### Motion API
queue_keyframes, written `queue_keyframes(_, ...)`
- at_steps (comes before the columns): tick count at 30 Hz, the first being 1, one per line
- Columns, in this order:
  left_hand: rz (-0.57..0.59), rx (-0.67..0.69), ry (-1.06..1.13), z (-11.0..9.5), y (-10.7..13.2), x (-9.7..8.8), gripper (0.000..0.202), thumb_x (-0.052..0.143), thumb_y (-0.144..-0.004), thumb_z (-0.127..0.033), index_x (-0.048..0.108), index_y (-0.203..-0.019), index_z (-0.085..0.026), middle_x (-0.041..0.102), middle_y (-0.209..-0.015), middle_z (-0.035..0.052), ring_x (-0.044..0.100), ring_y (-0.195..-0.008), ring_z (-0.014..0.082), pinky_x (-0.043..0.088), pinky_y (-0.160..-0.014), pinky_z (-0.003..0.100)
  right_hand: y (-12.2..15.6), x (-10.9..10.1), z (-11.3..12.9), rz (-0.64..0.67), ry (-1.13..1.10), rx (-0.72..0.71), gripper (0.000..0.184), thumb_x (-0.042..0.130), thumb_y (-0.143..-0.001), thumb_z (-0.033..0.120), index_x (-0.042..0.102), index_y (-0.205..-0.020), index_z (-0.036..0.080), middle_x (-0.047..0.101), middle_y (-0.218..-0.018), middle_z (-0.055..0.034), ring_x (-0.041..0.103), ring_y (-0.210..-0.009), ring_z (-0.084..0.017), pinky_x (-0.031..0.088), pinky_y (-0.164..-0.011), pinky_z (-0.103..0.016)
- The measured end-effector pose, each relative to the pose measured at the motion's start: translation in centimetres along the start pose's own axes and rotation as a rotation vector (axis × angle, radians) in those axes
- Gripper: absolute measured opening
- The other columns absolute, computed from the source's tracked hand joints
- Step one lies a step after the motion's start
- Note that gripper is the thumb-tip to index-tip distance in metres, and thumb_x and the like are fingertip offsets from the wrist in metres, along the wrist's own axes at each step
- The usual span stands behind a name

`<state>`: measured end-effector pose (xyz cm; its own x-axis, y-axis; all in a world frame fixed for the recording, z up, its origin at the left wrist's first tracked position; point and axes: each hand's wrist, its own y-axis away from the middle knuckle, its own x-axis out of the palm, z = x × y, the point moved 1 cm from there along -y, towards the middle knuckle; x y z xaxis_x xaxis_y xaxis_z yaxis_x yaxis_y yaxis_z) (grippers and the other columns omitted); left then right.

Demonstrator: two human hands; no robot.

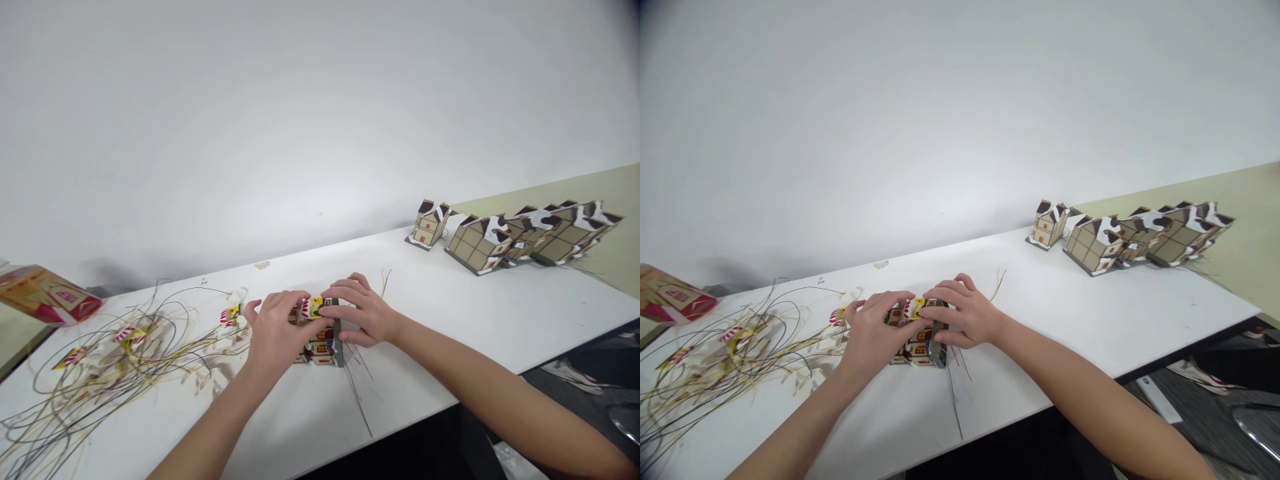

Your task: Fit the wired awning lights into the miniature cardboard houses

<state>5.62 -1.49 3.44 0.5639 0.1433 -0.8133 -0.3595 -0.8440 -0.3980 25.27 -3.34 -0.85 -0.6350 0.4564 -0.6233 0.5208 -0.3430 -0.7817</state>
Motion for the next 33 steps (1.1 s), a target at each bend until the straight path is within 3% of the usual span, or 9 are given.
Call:
queue_keyframes(8, 0.088, 0.069, 0.050, 0.9, -0.7, -0.4, 0.047, 0.074, -0.060, -0.061, 0.065, -0.090, -0.026, 0.069, -0.095, 0.0022, 0.060, -0.094, 0.0286, 0.024, -0.097, 0.054, 0.6, 0.1, -0.6, 0.058, -0.016, -0.023, 0.058, 0.041, -0.086, 0.068, 0.059, -0.113, 0.021, 0.057, -0.115, -0.0112, 0.050, -0.107, -0.025, 0.034, -0.090, -0.042)
queue_keyframes(16, 0.283, 0.282, 0.082, 2.1, -1.6, -1.9, 0.032, 0.068, -0.072, -0.047, 0.064, -0.096, -0.026, 0.068, -0.102, 0.0019, 0.060, -0.097, 0.0271, 0.029, -0.092, 0.048, 0.2, -0.1, -0.4, 0.035, -0.028, -0.065, 0.057, 0.047, -0.082, 0.069, 0.060, -0.108, 0.020, 0.058, -0.111, -0.0103, 0.052, -0.101, -0.023, 0.035, -0.086, -0.040)
queue_keyframes(24, 0.295, 0.345, 0.118, 3.2, -1.9, -1.4, 0.029, 0.067, -0.076, -0.043, 0.067, -0.101, -0.028, 0.068, -0.105, 0.0016, 0.059, -0.102, 0.0256, 0.030, -0.095, 0.044, 0.4, 0.0, -0.5, 0.077, -0.015, -0.091, 0.058, 0.050, -0.081, 0.069, 0.060, -0.109, 0.019, 0.056, -0.111, -0.0112, 0.051, -0.099, -0.023, 0.034, -0.086, -0.040)
queue_keyframes(29, 0.342, 0.372, 0.126, 3.1, -2.1, -1.7, 0.024, 0.066, -0.079, -0.042, 0.071, -0.098, -0.028, 0.068, -0.098, 0.0011, 0.061, -0.092, 0.0197, 0.036, -0.089, 0.037, 0.5, 0.1, -0.5, 0.058, -0.035, -0.097, 0.059, 0.051, -0.080, 0.068, 0.059, -0.110, 0.019, 0.056, -0.111, -0.0111, 0.051, -0.099, -0.023, 0.034, -0.085, -0.040)
queue_keyframes(33, 0.344, 0.369, 0.128, 3.1, -2.2, -1.9, 0.026, 0.065, -0.080, -0.045, 0.072, -0.098, -0.028, 0.067, -0.100, 0.0030, 0.061, -0.092, 0.0198, 0.037, -0.091, 0.038, 0.6, 0.2, -0.6, 0.074, -0.025, -0.090, 0.060, 0.052, -0.078, 0.069, 0.058, -0.112, 0.019, 0.056, -0.112, -0.0108, 0.050, -0.101, -0.023, 0.034, -0.085, -0.040)
